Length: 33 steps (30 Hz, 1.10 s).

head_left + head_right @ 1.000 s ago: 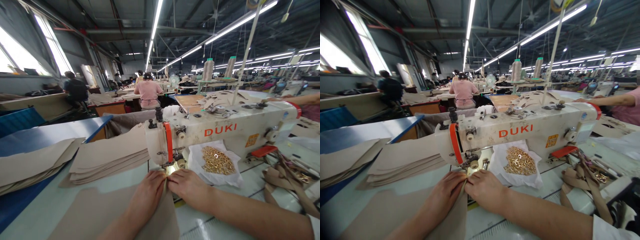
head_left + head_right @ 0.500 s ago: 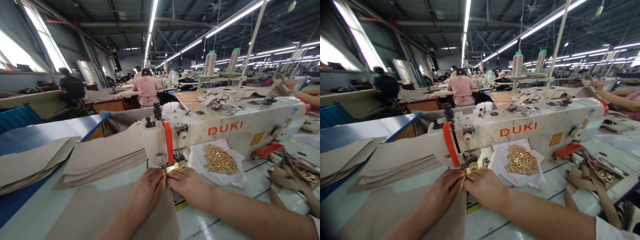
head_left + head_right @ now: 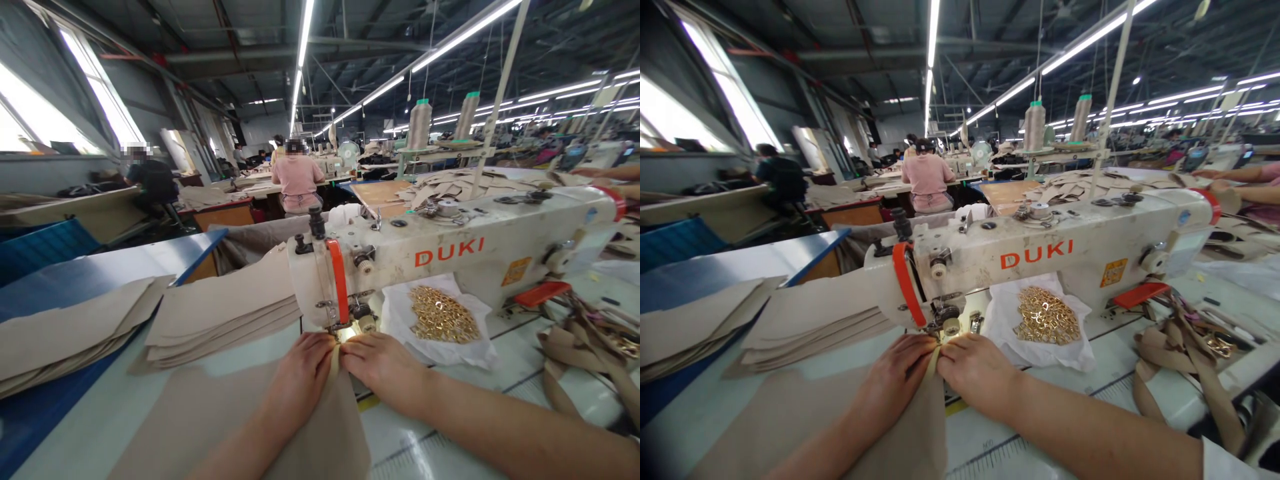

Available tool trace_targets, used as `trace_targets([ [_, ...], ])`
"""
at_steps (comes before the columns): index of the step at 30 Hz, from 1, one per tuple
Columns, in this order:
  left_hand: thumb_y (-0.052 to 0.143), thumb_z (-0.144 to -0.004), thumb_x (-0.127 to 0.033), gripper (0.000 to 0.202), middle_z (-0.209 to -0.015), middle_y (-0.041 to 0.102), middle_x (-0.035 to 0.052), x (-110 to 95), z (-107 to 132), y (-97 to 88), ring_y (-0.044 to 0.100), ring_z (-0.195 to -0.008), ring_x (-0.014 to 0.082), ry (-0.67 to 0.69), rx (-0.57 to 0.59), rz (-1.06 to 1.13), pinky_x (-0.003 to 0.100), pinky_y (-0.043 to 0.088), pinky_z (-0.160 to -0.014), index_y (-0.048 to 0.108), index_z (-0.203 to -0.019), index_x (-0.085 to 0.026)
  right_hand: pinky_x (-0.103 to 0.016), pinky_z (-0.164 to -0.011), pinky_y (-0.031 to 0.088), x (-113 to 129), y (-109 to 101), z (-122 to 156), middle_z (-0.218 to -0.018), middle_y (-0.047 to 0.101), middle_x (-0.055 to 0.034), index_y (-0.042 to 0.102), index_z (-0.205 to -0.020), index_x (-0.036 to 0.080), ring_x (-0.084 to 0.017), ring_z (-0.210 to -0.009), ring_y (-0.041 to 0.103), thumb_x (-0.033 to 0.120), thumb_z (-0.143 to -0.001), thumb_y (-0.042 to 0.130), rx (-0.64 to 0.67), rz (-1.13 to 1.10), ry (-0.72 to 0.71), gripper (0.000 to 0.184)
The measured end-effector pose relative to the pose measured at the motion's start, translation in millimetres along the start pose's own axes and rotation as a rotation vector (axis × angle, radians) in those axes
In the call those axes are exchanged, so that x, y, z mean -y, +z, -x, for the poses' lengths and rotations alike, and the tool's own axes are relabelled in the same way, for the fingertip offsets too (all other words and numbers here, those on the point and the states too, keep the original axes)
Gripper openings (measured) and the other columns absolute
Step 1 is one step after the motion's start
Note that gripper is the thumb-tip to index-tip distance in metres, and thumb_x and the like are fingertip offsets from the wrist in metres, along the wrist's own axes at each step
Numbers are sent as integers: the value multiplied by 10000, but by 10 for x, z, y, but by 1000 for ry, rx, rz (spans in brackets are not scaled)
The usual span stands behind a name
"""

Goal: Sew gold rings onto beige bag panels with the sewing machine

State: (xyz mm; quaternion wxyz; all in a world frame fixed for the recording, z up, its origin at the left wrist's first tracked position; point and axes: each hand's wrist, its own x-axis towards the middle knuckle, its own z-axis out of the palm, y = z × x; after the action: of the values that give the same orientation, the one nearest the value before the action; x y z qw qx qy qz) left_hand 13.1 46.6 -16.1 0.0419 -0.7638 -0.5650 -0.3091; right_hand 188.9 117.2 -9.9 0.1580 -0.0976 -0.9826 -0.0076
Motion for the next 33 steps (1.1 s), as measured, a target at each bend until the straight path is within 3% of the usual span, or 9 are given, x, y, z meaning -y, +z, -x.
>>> trace_targets([
  [13,411,-908,-219,296,-1138,683,93,-70,122,-66,634,-1059,220,-63,93,-90,392,519,-946,648,-1078,-166,-297,-898,430,18,-59,76,-1007,655,-62,605,-962,145,-179,-987,569,188,-918,523,21,-30,-121,103],
  [33,425,-906,-264,304,-1121,698,79,30,54,-61,658,-1027,220,-5,74,-162,373,529,-921,673,-1066,-186,-271,-884,442,-38,-15,13,-1012,654,-77,597,-902,134,-173,-967,585,157,-916,496,25,-27,-116,105],
])
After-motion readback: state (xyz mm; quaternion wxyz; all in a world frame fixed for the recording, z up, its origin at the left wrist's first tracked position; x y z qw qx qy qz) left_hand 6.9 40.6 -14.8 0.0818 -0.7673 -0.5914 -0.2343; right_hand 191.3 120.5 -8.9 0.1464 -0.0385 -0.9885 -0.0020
